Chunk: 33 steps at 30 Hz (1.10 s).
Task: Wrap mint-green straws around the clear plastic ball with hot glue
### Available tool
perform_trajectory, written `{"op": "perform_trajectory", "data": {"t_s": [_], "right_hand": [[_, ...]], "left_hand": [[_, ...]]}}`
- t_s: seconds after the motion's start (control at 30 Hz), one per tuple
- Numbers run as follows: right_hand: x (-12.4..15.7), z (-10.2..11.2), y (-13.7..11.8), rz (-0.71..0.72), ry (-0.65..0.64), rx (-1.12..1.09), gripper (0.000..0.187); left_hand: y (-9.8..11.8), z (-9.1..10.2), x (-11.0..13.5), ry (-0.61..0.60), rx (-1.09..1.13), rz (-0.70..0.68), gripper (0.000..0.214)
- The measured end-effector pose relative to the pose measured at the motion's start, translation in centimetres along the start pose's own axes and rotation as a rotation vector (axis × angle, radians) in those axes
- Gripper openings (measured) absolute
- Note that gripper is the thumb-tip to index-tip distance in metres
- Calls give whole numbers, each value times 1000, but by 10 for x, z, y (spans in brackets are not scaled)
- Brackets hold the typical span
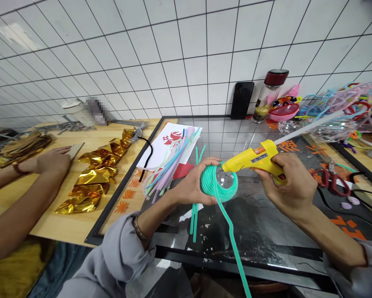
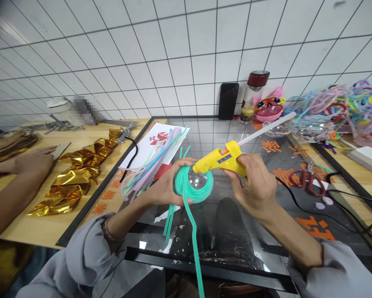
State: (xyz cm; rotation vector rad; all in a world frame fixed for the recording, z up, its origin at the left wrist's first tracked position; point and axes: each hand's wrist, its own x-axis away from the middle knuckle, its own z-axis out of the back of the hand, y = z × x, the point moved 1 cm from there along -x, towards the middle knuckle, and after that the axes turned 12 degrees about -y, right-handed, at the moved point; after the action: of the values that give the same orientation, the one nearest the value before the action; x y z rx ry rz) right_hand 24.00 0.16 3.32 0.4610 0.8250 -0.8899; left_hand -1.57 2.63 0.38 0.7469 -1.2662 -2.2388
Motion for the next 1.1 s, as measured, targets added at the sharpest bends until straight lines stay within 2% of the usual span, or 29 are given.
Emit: {"op": "perform_trajectory", "data": {"t_s": [0.37, 1.1], "right_hand": [[-2, -2, 1, -21, 44, 11, 23], [-2, -1, 4, 4, 15, -49, 23]], "left_hand": [[0, 1, 1, 5, -30, -3, 90], [0, 1, 1, 6, -30, 1, 90]]}}
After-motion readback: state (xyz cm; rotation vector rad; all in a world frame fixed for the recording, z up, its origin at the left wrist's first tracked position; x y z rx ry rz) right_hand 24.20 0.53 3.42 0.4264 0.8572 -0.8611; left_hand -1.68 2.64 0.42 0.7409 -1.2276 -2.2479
